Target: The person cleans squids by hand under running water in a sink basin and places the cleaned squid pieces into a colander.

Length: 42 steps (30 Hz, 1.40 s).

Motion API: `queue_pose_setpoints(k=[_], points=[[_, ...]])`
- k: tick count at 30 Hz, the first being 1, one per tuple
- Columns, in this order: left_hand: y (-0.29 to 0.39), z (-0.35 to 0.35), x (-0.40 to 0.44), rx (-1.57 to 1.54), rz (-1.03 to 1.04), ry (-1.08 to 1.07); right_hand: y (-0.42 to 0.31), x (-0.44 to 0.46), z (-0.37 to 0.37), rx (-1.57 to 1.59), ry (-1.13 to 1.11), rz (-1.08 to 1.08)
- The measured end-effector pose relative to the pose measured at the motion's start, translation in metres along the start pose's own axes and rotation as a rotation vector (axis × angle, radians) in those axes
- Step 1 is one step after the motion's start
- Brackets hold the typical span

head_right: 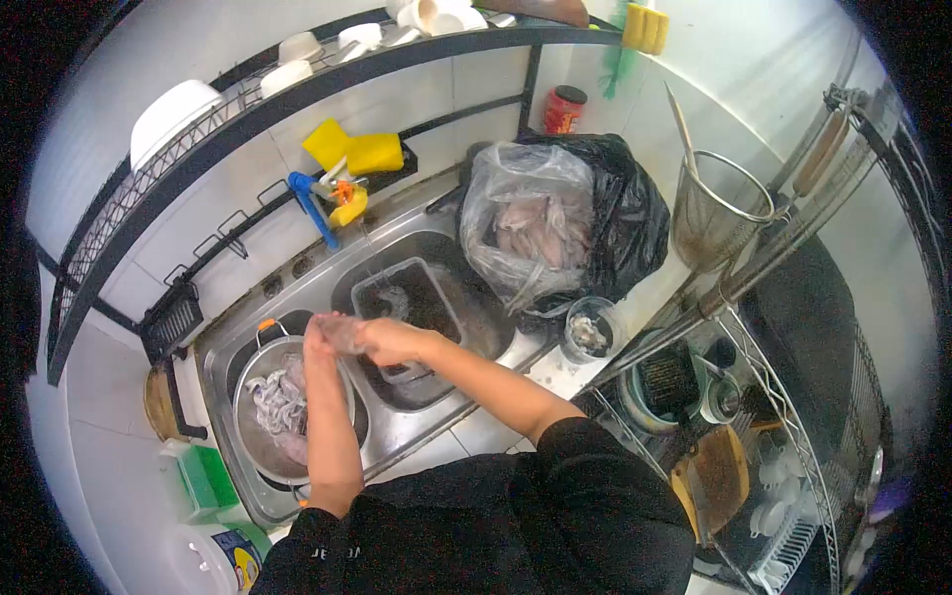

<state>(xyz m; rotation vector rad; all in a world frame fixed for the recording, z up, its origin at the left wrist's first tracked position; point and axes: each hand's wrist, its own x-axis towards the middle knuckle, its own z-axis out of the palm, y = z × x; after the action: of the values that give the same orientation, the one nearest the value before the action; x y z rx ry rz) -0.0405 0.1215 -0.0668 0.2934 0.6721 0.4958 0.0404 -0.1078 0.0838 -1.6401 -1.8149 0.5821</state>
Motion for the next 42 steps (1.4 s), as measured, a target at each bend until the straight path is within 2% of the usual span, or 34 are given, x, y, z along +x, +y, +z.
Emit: queue_pose_setpoints(k=[1,2,3,4,5,6,7,8,11,15,17,18,21,23,27,29,33,35,37,38,39,40,41,42], points=[[-0.001,-0.013,0.011,-0.010,0.041,-0.006,0.002,0.002,0.005,-0.164,0.074,-0.033],[0.000,-0.027,0.037,0.143,-0.050,-0.085,-0.010,-0.001,0.005,-0.159,0.268,-0.091],[-0.002,-0.010,0.012,0.185,0.053,-0.144,-0.016,0.001,0.004,-0.122,0.291,-0.025],[-0.010,0.035,-0.045,0.144,0.148,-0.073,-0.010,0.004,0.008,-0.203,0.326,-0.020],[-0.010,0.056,-0.078,0.256,0.180,-0.070,-0.004,0.008,0.012,-0.283,0.361,-0.012],[-0.007,0.048,-0.050,0.031,0.077,0.123,-0.017,0.008,0.001,-0.382,0.424,-0.102],[-0.004,0.039,-0.040,0.058,0.042,0.090,-0.038,0.006,-0.014,-0.400,0.432,-0.161],[-0.004,0.031,-0.034,0.079,0.009,0.098,-0.017,0.012,-0.004,-0.474,0.363,-0.106],[-0.005,0.011,-0.010,0.032,0.060,0.119,-0.018,0.016,-0.006,-0.485,0.277,-0.096],[-0.004,0.027,-0.028,0.013,0.043,0.128,-0.027,0.019,-0.007,-0.505,0.268,-0.091],[-0.003,0.042,-0.049,0.001,0.085,0.160,-0.028,0.020,-0.008,-0.577,0.168,0.052],[-0.001,0.047,-0.059,0.001,0.086,0.162,-0.034,0.019,-0.013,-0.575,0.167,0.051],[0.001,0.051,-0.069,0.021,0.008,0.189,-0.049,0.020,-0.027,-0.539,0.186,0.060],[-0.001,0.048,-0.064,0.049,-0.033,0.100,-0.047,0.023,-0.027,-0.558,0.114,0.099],[-0.005,0.033,-0.048,0.041,-0.131,-0.029,-0.056,0.030,-0.035,-0.551,0.110,0.090],[-0.009,0.032,-0.047,-0.088,-0.161,-0.137,-0.071,0.030,-0.042,-0.579,-0.023,0.109],[-0.007,0.054,-0.066,-0.102,-0.124,-0.032,-0.055,0.032,-0.030,-0.624,-0.082,0.229],[-0.004,0.058,-0.072,-0.036,-0.075,-0.084,-0.047,0.025,-0.024,-0.621,0.150,0.085],[-0.001,0.047,-0.068,0.012,0.020,-0.015,-0.056,0.016,-0.024,-0.615,0.146,0.053],[-0.011,-0.025,0.004,0.324,0.338,-0.299,-0.043,0.015,-0.011,-0.518,0.238,0.150],[-0.008,-0.027,0.024,0.419,0.390,-0.381,-0.040,0.015,-0.006,-0.598,0.127,0.214],[-0.009,-0.032,0.019,0.551,0.505,-0.447,-0.041,0.006,-0.005,-0.553,0.239,-0.009],[-0.010,-0.035,0.020,0.626,0.597,-0.495,-0.038,0.002,-0.001,-0.454,0.406,-0.106],[-0.008,-0.041,0.027,0.629,0.648,-0.520,-0.043,-0.003,-0.004,-0.496,0.362,-0.099]])
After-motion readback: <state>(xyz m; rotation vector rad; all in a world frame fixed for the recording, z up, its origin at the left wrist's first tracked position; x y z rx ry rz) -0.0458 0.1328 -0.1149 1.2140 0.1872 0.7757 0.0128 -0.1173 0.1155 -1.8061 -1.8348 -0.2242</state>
